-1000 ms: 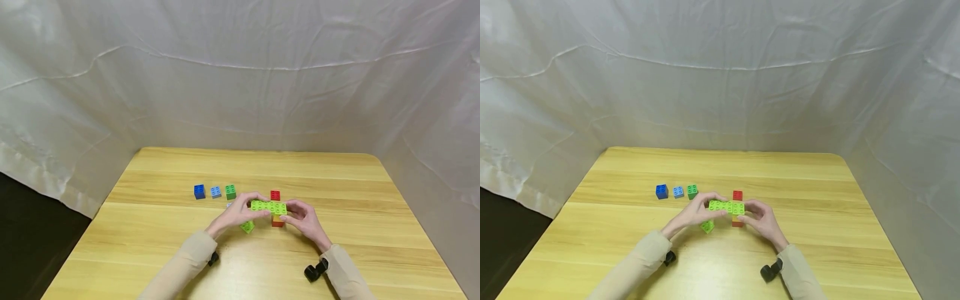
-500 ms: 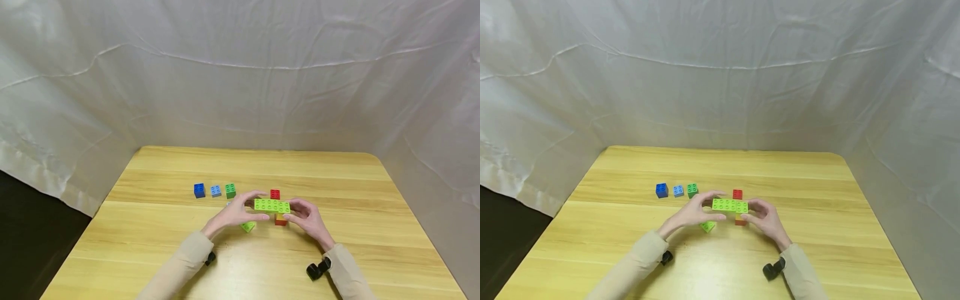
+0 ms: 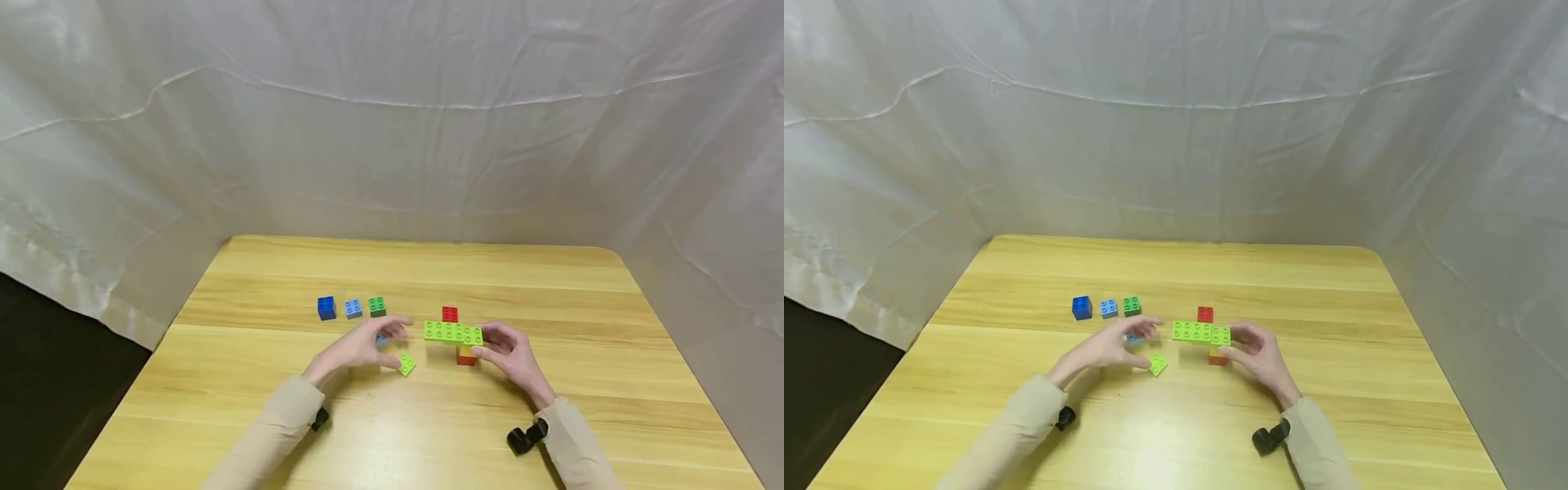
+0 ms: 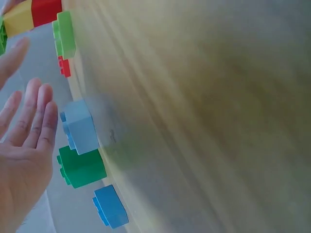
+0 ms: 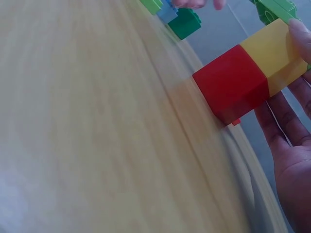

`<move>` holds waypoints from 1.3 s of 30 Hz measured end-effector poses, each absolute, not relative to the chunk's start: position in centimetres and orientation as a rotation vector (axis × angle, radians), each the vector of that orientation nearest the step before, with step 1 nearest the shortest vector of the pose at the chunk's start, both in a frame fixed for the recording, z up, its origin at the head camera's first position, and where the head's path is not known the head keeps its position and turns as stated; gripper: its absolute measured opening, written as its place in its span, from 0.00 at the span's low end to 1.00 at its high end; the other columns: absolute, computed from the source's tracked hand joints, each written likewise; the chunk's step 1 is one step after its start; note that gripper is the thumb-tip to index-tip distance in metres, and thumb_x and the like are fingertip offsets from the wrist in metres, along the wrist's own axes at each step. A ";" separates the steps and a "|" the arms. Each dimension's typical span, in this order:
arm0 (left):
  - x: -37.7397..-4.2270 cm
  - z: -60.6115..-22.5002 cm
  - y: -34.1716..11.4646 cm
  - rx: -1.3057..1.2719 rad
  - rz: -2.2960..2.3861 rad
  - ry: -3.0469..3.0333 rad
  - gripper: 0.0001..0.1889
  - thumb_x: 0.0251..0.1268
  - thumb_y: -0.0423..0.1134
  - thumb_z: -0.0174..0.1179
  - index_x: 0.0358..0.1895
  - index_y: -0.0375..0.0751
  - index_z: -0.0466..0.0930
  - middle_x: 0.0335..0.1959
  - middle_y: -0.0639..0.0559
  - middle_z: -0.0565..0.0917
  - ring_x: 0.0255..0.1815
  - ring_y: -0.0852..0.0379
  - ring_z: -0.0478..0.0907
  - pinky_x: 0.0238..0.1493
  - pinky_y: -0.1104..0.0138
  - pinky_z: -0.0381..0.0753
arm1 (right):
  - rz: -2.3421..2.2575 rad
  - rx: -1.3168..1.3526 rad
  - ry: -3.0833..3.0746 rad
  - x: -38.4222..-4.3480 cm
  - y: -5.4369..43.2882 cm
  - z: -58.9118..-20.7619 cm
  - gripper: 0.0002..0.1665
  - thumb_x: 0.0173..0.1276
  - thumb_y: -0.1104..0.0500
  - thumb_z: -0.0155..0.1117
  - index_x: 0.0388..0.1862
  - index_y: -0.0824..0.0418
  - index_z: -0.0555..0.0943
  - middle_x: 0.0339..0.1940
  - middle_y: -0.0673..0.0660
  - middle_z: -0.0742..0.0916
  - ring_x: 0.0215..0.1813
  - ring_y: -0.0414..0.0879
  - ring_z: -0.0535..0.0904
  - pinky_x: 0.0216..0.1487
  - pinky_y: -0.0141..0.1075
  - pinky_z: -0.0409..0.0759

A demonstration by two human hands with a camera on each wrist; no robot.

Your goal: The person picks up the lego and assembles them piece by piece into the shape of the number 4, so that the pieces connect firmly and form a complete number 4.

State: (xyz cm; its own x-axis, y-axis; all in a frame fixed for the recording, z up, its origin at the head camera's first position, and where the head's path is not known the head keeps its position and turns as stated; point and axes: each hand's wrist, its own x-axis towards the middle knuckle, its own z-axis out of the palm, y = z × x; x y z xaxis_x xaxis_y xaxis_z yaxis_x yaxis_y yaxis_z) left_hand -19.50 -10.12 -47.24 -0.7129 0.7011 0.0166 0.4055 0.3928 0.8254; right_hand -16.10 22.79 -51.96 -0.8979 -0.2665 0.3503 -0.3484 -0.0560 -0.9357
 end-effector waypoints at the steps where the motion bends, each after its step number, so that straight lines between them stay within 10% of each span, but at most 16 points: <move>1: -19.5 -47.2 -10.1 0.975 1.196 2.326 0.40 0.54 0.32 0.75 0.71 0.36 0.67 0.55 0.41 0.82 0.59 0.45 0.79 0.67 0.54 0.78 | 2.131 0.692 -2.114 -16.1 22.8 -52.0 0.22 0.59 0.78 0.67 0.54 0.79 0.76 0.52 0.42 0.88 0.53 0.35 0.84 0.55 0.28 0.85; 39: -19.3 -47.9 -9.1 0.981 1.047 2.398 0.37 0.53 0.32 0.76 0.68 0.36 0.70 0.49 0.48 0.85 0.52 0.54 0.82 0.61 0.65 0.83 | 2.119 0.745 -2.117 -16.2 22.3 -52.2 0.22 0.59 0.79 0.67 0.53 0.84 0.73 0.51 0.42 0.87 0.52 0.35 0.84 0.55 0.27 0.85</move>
State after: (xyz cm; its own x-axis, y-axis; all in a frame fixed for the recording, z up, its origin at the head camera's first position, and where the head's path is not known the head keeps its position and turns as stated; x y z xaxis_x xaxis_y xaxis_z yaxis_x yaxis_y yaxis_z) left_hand -19.30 -9.07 -47.90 -0.7012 0.7120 -0.0368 0.4569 0.4884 0.7434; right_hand -16.20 22.31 -52.20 -0.8820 -0.2932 0.3689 -0.3686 -0.0587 -0.9277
